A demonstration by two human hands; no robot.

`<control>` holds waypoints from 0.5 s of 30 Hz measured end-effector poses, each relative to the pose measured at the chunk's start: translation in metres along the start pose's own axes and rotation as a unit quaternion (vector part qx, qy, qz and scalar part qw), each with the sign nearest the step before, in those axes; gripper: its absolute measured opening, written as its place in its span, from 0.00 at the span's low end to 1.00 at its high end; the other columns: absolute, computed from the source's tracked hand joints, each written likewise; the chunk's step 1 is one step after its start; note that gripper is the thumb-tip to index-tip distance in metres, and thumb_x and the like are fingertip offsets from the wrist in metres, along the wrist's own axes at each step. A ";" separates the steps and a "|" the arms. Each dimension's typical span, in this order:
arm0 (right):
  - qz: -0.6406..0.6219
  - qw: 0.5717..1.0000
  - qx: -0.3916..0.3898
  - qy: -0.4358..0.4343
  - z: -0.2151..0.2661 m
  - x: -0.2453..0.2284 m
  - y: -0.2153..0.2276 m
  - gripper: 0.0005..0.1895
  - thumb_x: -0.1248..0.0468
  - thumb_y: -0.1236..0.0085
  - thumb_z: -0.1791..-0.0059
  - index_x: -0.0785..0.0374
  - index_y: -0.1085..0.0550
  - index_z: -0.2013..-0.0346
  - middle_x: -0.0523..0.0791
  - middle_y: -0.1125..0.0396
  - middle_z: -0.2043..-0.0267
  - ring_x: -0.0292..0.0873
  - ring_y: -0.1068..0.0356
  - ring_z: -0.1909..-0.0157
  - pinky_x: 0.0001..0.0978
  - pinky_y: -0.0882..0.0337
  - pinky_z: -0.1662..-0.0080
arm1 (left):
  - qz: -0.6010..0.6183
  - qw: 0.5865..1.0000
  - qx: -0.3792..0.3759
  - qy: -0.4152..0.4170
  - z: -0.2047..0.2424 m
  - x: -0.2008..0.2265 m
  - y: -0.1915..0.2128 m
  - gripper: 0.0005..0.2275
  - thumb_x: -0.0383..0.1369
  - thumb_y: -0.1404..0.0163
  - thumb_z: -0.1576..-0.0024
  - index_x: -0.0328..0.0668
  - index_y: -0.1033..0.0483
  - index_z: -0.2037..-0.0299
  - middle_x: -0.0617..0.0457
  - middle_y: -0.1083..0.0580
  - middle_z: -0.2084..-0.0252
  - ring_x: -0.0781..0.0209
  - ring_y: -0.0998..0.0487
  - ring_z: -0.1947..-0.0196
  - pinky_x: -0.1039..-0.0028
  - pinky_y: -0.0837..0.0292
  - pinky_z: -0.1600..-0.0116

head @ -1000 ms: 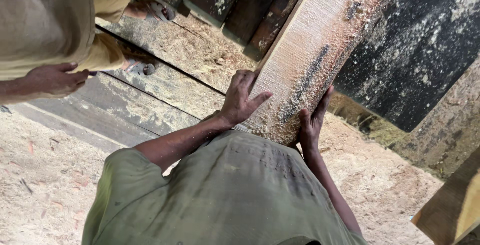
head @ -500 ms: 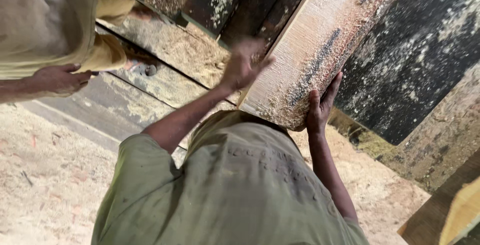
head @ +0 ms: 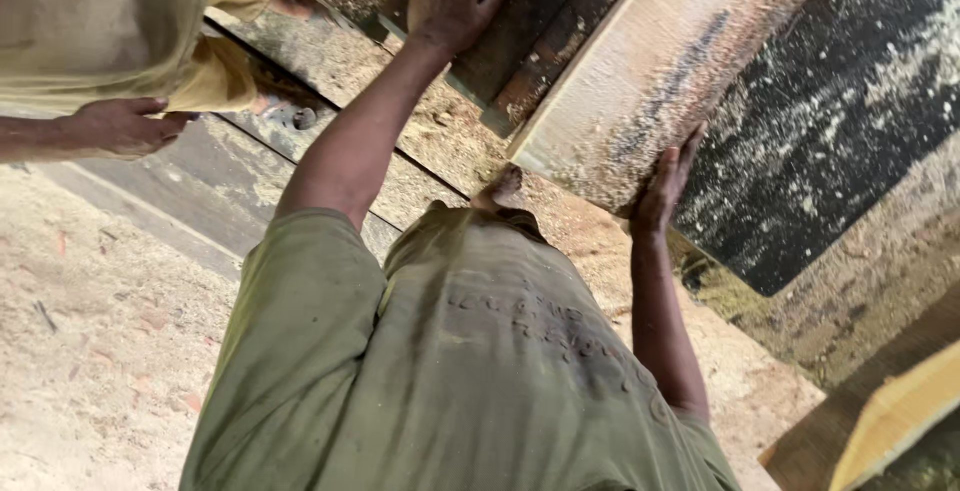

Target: The person pushes a large piece of wood through a table saw while another person assists by pulling and guiding it from the other side.

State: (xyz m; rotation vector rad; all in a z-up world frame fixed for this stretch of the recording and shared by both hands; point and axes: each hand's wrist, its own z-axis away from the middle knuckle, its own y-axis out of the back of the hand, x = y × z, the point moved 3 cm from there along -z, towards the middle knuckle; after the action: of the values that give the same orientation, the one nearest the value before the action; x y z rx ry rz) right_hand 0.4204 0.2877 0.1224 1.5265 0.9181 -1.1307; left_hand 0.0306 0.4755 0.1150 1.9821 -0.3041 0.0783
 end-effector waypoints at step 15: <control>0.004 1.000 0.027 -0.005 -0.107 0.028 0.030 0.46 0.31 0.62 0.43 0.49 0.60 0.19 0.54 0.69 0.14 0.65 0.65 0.14 0.65 0.59 0.20 | -0.017 1.000 0.003 -0.014 0.001 0.001 0.010 0.42 0.64 0.47 0.33 0.45 0.54 0.22 0.31 0.56 0.24 0.27 0.55 0.26 0.28 0.51 0.30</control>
State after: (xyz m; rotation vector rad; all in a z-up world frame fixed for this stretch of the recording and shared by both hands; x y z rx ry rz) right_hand 0.4789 0.3853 0.1119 1.5654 0.8813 -1.1645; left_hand 0.0289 0.4710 0.1237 1.9958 -0.2883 0.0291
